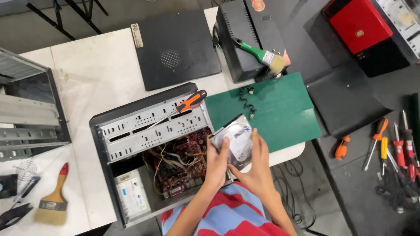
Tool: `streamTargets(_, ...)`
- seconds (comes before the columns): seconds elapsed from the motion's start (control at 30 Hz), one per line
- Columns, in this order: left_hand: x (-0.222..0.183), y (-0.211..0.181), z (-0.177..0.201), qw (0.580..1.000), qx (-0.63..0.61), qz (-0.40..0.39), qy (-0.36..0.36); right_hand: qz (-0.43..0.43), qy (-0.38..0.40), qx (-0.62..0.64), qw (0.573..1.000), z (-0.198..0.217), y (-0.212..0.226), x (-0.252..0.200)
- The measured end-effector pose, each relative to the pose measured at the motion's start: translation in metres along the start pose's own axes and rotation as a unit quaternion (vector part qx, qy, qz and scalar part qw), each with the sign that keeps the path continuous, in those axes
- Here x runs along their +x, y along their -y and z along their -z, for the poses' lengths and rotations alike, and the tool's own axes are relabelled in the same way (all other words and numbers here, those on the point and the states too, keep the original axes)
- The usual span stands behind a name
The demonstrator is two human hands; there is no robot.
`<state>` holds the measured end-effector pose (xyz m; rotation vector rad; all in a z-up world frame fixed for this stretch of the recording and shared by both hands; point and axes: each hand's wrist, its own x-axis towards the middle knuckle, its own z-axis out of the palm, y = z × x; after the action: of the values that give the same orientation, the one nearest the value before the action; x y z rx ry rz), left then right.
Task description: Disassembling a desktop computer tower by removing the hard drive, RAM modules, and disconnecting internal wiring.
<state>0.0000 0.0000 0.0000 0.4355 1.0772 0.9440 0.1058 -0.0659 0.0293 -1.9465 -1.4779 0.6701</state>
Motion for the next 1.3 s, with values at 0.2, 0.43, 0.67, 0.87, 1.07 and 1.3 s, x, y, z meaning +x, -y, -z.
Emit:
streamTargets(0.2, 0.045, 0.037, -0.037, 0.978, 0.172, -0.05, 0.107, -0.073, -0.031, 0.003, 0.997, 0.025, -0.049, 0.037)
streamTargets(0.43, 0.033, -0.015, -0.053, 0.934, 0.269, -0.036, 0.231, -0.131, -0.104, -0.014, 0.986, -0.004, -0.181, 0.121)
streamTargets(0.67, 0.06, 0.005, -0.002, 0.937, 0.304, -0.03, 0.167, -0.159, -0.126, -0.152, 0.967, -0.025, -0.309, 0.185)
streamTargets(0.87, 0.059, 0.015, 0.005, 0.95, 0.256, -0.066, 0.168, -0.131, -0.102, -0.197, 0.966, -0.034, -0.316, 0.189)
streamTargets(1.07, 0.053, 0.013, 0.004, 0.949, 0.258, -0.098, 0.153, -0.113, -0.111, -0.192, 0.969, -0.042, -0.322, 0.187)
streamTargets(1.3, 0.056, 0.025, 0.02, 0.947, 0.232, -0.122, 0.187, -0.095, -0.099, -0.219, 0.966, -0.048, -0.324, 0.195)
